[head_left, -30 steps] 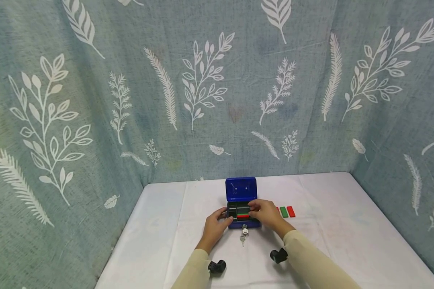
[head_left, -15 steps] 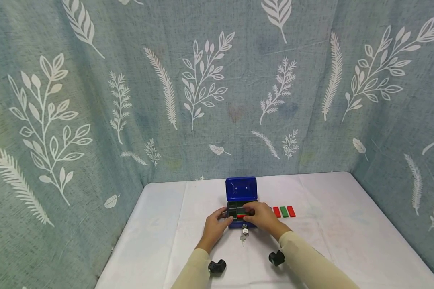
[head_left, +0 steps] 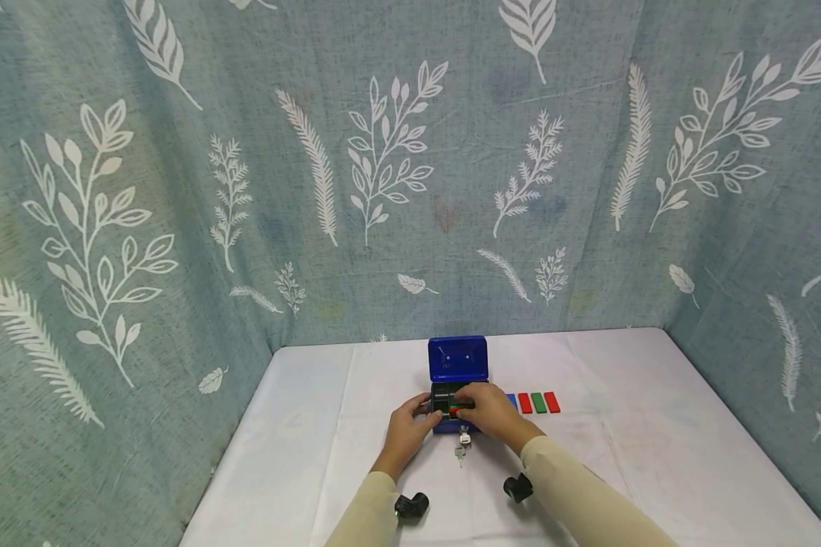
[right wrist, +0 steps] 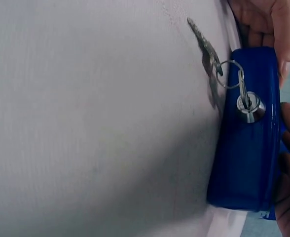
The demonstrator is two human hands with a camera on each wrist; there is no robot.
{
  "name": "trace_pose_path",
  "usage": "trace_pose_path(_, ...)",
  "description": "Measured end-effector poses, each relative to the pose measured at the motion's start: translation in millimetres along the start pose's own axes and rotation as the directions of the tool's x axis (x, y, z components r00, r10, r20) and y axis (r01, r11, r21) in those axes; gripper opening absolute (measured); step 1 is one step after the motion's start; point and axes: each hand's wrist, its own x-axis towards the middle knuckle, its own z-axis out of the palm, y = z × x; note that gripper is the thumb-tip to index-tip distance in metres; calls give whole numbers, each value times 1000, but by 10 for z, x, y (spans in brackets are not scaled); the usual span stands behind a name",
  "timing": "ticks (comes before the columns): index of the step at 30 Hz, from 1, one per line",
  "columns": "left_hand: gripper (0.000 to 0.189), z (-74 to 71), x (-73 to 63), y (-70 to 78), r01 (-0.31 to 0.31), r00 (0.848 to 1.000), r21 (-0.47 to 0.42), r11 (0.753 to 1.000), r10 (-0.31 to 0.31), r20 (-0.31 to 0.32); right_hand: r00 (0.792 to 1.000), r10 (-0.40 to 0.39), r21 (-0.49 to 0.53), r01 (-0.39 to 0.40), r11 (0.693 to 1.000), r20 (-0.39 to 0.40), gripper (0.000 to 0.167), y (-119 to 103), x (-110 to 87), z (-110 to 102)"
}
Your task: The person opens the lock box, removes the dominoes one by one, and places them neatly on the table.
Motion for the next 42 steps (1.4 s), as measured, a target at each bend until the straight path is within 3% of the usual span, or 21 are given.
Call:
trace_pose_path(11, 50, -21, -12, 8, -4, 1000, -10, 1000, 4, -1, 995, -89, -103, 93, 990, 46, 22, 2, 38, -65)
trace_pose_path(19, 50, 15, -57, -11, 14, 1000, 2, 1000, -14, 1, 967, -242, -267, 256, 929, 83, 14, 18, 36, -100)
trace_pose_path(27, 48, 2, -54, -8, 0, 1000, -5, 1000, 0, -9, 945, -317, -344, 325, 881, 79, 10, 29, 26, -55)
trace_pose_path(42, 50, 4, -14, 4, -3, 1000, 0, 1000, 3, -7, 941, -336, -315, 333, 889, 47, 7, 54, 0, -78)
